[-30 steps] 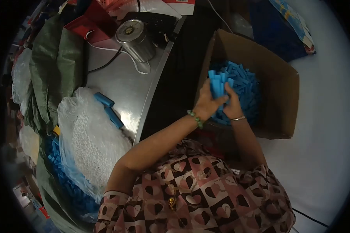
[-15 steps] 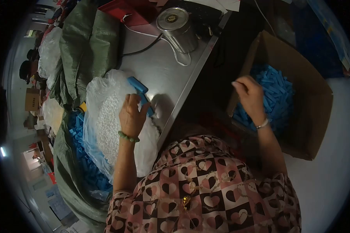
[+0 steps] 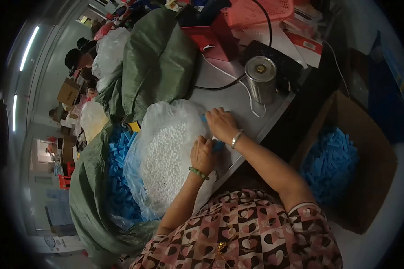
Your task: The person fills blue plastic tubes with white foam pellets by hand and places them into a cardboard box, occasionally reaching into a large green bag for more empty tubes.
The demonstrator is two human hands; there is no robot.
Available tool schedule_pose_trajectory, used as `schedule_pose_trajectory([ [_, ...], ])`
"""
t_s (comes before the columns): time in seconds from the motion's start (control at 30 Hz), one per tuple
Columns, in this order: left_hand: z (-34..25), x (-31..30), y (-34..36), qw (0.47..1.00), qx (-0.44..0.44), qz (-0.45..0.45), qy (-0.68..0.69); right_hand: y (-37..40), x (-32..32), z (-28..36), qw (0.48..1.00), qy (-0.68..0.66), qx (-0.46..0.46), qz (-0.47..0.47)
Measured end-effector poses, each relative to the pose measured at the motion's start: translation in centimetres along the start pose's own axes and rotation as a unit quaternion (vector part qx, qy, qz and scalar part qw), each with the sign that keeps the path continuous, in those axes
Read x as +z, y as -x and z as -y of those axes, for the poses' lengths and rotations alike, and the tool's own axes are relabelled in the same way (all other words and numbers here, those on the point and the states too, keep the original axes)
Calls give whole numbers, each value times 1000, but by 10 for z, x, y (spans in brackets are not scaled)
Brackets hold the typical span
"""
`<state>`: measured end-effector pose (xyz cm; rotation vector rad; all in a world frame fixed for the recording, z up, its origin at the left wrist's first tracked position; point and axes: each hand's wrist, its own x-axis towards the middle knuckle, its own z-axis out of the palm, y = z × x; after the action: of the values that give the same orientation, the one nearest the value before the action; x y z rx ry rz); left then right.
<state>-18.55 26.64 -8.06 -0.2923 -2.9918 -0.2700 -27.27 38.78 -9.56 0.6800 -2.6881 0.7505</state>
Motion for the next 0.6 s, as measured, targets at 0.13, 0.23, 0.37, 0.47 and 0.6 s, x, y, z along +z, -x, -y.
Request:
schedule_pose_trajectory([
  [0.13,1,-5,0,993,12,-77,85,35,-36,-26,997,19,71,13],
  [0.23,-7,-18,-15,959,-85,-65,261,61,-52,-33,946,-245,211,6],
  [0.37,-46,-19,-17,911,-66,10,407,70,-71,6,713,-631,304,-17],
  [0.47,-76,-27,-9,914,-10,-27,404,79,-86,-1,764,-582,275,-47],
  [0.6,-80,-51,11,891,85,33,445,138,-127,-50,707,-592,382,-58],
])
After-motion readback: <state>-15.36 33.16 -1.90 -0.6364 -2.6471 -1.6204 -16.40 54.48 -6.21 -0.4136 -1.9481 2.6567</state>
